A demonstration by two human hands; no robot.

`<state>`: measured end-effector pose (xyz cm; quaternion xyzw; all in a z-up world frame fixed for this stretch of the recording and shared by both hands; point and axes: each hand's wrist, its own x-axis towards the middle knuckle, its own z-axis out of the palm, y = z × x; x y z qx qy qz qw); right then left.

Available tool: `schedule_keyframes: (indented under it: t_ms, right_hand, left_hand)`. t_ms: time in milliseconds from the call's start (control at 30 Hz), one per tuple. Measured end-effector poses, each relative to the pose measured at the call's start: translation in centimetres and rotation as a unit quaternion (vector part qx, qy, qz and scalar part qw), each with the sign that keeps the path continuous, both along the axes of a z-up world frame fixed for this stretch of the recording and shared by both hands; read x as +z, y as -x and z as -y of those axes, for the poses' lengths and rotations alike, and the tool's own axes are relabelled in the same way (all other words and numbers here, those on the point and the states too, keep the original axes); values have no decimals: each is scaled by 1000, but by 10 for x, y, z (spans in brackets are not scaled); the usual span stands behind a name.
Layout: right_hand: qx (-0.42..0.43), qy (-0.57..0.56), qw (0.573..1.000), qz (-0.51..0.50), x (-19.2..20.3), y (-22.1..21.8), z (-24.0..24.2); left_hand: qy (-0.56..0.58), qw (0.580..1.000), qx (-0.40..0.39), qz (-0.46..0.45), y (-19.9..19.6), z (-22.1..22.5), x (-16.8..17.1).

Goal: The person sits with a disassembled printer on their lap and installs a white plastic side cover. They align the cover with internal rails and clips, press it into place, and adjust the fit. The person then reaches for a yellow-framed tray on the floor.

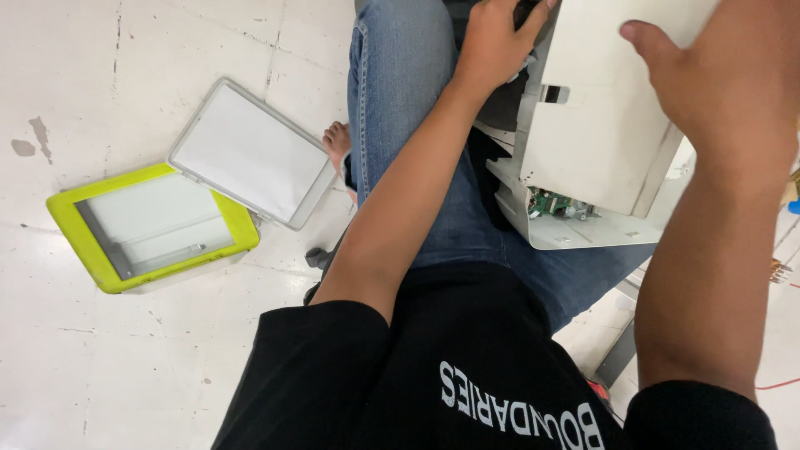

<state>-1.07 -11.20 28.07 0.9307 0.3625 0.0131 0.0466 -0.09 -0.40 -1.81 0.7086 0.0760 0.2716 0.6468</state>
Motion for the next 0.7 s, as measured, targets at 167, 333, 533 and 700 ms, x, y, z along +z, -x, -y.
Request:
schedule_keyframes:
  t_ms: [167,333,533,700]
  right_hand:
    - [-89,-179,965,-168,7,54,31]
    - [-230,-206,928,-211,-1,95,28]
    - [-252,-233,910,-231,-6,92,26]
    - [-263,-231,900,-260,-9,85,32]
  left_hand:
    - [7,999,-16,-27,9,-1,6]
    - [62,991,-46,-107,19,-11,29]
    - [100,982,-77,-137,32,-16,47]
    - [95,982,-95,-131,36,-18,50]
